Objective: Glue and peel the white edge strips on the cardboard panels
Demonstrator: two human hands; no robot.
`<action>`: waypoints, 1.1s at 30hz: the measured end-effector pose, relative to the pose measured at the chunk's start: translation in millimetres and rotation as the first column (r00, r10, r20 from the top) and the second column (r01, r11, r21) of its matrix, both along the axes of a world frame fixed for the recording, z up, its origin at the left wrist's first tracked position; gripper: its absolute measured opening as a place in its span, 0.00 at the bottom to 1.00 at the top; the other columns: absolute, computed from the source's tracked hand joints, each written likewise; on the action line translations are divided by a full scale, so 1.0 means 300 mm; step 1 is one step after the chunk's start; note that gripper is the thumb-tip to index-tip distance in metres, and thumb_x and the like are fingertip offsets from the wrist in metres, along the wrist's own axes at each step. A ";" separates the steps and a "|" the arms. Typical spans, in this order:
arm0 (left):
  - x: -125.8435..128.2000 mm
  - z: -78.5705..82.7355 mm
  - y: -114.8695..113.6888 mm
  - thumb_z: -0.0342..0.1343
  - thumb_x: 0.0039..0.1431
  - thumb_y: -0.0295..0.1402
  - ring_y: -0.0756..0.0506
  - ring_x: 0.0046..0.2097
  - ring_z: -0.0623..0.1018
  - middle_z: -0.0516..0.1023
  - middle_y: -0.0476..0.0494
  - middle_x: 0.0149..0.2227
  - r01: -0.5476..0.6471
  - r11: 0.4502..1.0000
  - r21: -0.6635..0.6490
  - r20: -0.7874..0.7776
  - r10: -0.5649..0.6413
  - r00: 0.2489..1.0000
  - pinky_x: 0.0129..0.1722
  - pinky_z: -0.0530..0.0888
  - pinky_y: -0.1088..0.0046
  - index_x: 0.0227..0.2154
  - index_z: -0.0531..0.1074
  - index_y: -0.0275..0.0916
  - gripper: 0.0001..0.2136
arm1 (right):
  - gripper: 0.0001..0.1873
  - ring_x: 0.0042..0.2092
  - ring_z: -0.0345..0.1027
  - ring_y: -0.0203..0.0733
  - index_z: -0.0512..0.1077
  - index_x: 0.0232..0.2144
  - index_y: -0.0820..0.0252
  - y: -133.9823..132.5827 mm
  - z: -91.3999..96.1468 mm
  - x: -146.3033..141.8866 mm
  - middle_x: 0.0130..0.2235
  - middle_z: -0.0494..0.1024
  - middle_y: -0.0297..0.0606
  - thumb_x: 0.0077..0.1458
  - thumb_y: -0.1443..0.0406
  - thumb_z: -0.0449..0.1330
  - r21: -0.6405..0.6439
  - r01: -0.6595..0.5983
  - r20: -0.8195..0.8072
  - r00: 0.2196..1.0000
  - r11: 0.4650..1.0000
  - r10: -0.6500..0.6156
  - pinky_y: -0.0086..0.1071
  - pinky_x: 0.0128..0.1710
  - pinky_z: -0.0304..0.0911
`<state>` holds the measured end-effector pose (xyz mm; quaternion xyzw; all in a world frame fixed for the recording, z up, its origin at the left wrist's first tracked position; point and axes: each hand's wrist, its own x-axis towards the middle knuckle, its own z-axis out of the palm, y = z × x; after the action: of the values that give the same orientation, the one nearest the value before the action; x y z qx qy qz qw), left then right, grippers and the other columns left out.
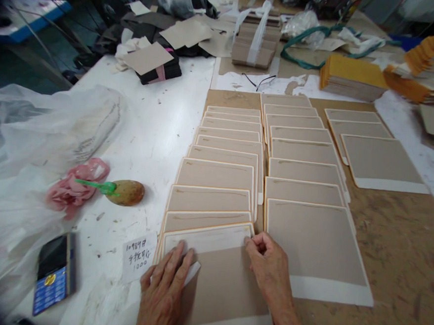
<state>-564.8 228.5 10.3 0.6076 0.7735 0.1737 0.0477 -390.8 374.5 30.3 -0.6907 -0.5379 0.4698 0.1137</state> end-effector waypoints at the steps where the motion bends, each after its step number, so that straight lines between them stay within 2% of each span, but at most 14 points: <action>1: -0.001 0.001 -0.001 0.42 0.54 0.22 0.45 0.52 0.67 0.64 0.46 0.56 0.001 1.000 -0.006 0.001 -0.001 1.000 0.47 0.56 0.63 0.54 0.57 0.49 0.25 | 0.16 0.17 0.61 0.33 0.63 0.20 0.56 0.000 0.000 0.002 0.16 0.64 0.25 0.46 0.51 0.53 -0.018 0.016 -0.011 1.000 1.000 -0.016 0.26 0.16 0.57; 4: -0.002 0.004 -0.004 0.43 0.52 0.21 0.44 0.52 0.67 0.63 0.45 0.56 0.008 1.000 -0.023 -0.002 -0.008 1.000 0.48 0.55 0.63 0.54 0.57 0.48 0.26 | 0.15 0.19 0.64 0.36 0.64 0.29 0.56 -0.012 0.003 0.012 0.21 0.69 0.28 0.48 0.51 0.52 -0.006 0.060 -0.026 0.998 0.998 -0.060 0.27 0.16 0.60; 5: -0.003 0.005 -0.006 0.43 0.52 0.20 0.44 0.52 0.67 0.63 0.45 0.56 0.010 1.000 -0.026 -0.005 -0.010 1.000 0.48 0.55 0.63 0.54 0.58 0.48 0.26 | 0.16 0.20 0.66 0.37 0.65 0.32 0.56 -0.021 0.004 0.017 0.23 0.70 0.30 0.49 0.52 0.52 0.047 0.056 -0.006 0.998 0.997 -0.056 0.28 0.17 0.61; 7: -0.002 0.003 -0.008 0.44 0.51 0.20 0.44 0.52 0.66 0.63 0.46 0.56 0.012 0.999 -0.032 -0.008 -0.012 1.000 0.48 0.55 0.62 0.54 0.57 0.48 0.27 | 0.16 0.26 0.68 0.39 0.65 0.37 0.58 -0.043 0.003 0.028 0.28 0.73 0.35 0.51 0.55 0.50 0.247 -0.024 0.070 0.998 0.969 0.007 0.31 0.24 0.65; 8: -0.002 0.002 -0.009 0.43 0.51 0.20 0.44 0.53 0.66 0.63 0.46 0.56 0.012 0.999 -0.035 -0.007 -0.012 1.000 0.48 0.55 0.62 0.54 0.57 0.48 0.27 | 0.16 0.30 0.69 0.39 0.66 0.40 0.59 -0.056 0.000 0.032 0.30 0.73 0.38 0.53 0.57 0.49 0.364 -0.107 0.121 0.990 0.925 0.067 0.32 0.29 0.66; 10: -0.002 -0.002 -0.010 0.43 0.51 0.19 0.45 0.53 0.66 0.62 0.46 0.57 0.009 0.999 -0.036 -0.001 -0.009 1.000 0.48 0.55 0.62 0.55 0.56 0.48 0.28 | 0.17 0.34 0.68 0.39 0.66 0.45 0.60 -0.081 -0.014 0.038 0.33 0.72 0.40 0.55 0.62 0.47 0.531 -0.313 0.244 0.946 0.788 0.212 0.32 0.35 0.65; 12: -0.002 -0.006 -0.011 0.44 0.50 0.20 0.45 0.53 0.65 0.62 0.46 0.57 0.010 0.999 -0.039 0.001 -0.010 1.000 0.48 0.55 0.62 0.55 0.56 0.48 0.28 | 0.19 0.33 0.67 0.38 0.63 0.49 0.59 -0.099 -0.032 0.038 0.32 0.70 0.39 0.56 0.66 0.45 0.575 -0.481 0.369 0.874 0.662 0.315 0.30 0.32 0.64; 14: -0.003 -0.008 -0.012 0.45 0.50 0.20 0.45 0.54 0.64 0.61 0.47 0.57 0.017 0.998 -0.053 -0.007 -0.017 1.000 0.48 0.55 0.63 0.55 0.55 0.49 0.29 | 0.20 0.30 0.67 0.37 0.62 0.51 0.57 -0.108 -0.048 0.034 0.32 0.69 0.39 0.56 0.68 0.45 0.551 -0.576 0.477 0.811 0.604 0.339 0.28 0.26 0.63; 16: -0.004 -0.009 -0.013 0.47 0.49 0.19 0.46 0.54 0.64 0.61 0.47 0.57 0.023 0.997 -0.073 -0.014 -0.024 1.000 0.49 0.54 0.63 0.55 0.55 0.49 0.30 | 0.20 0.29 0.66 0.37 0.61 0.51 0.58 -0.108 -0.054 0.026 0.32 0.68 0.39 0.56 0.68 0.45 0.519 -0.612 0.544 0.775 0.596 0.321 0.27 0.23 0.62; 19: -0.005 -0.008 -0.013 0.47 0.47 0.18 0.46 0.54 0.64 0.61 0.47 0.58 0.022 0.997 -0.080 -0.015 -0.023 1.000 0.49 0.54 0.63 0.55 0.54 0.49 0.32 | 0.20 0.28 0.66 0.38 0.60 0.52 0.61 -0.099 -0.048 0.018 0.31 0.68 0.39 0.57 0.66 0.45 0.500 -0.605 0.570 0.769 0.619 0.291 0.29 0.22 0.62; 24: -0.004 0.000 -0.012 0.47 0.45 0.17 0.46 0.54 0.64 0.61 0.47 0.57 0.019 0.997 -0.075 -0.010 -0.020 1.000 0.49 0.54 0.63 0.55 0.55 0.50 0.33 | 0.20 0.35 0.67 0.42 0.58 0.52 0.61 -0.084 -0.032 0.024 0.35 0.69 0.42 0.58 0.64 0.44 0.516 -0.522 0.495 0.829 0.679 0.261 0.34 0.31 0.65; 26: -0.003 0.002 -0.010 0.46 0.44 0.16 0.46 0.54 0.64 0.61 0.47 0.57 0.018 0.997 -0.076 -0.005 -0.018 1.000 0.49 0.54 0.63 0.55 0.55 0.49 0.33 | 0.21 0.35 0.67 0.42 0.55 0.54 0.59 -0.081 -0.028 0.028 0.35 0.69 0.41 0.58 0.63 0.44 0.516 -0.530 0.471 0.832 0.673 0.293 0.34 0.32 0.65; 30: -0.002 0.003 -0.008 0.47 0.44 0.16 0.46 0.54 0.64 0.62 0.47 0.57 0.015 0.998 -0.061 0.001 -0.015 1.000 0.49 0.54 0.63 0.55 0.56 0.49 0.33 | 0.21 0.30 0.66 0.39 0.56 0.54 0.56 -0.076 -0.020 0.022 0.32 0.68 0.39 0.59 0.62 0.44 0.430 -0.633 0.537 0.753 0.644 0.381 0.31 0.25 0.63; 33: -0.002 0.000 -0.007 0.47 0.44 0.16 0.46 0.54 0.64 0.61 0.47 0.57 0.017 0.997 -0.072 0.001 -0.017 1.000 0.49 0.54 0.63 0.55 0.56 0.49 0.33 | 0.21 0.32 0.67 0.42 0.56 0.54 0.60 -0.069 -0.014 0.009 0.35 0.68 0.42 0.59 0.61 0.44 0.384 -0.610 0.560 0.751 0.693 0.351 0.32 0.26 0.63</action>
<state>-565.4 226.3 10.4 0.6121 0.7740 0.1454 0.0712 -388.2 353.8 26.1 -0.5454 -0.8252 0.1386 0.0486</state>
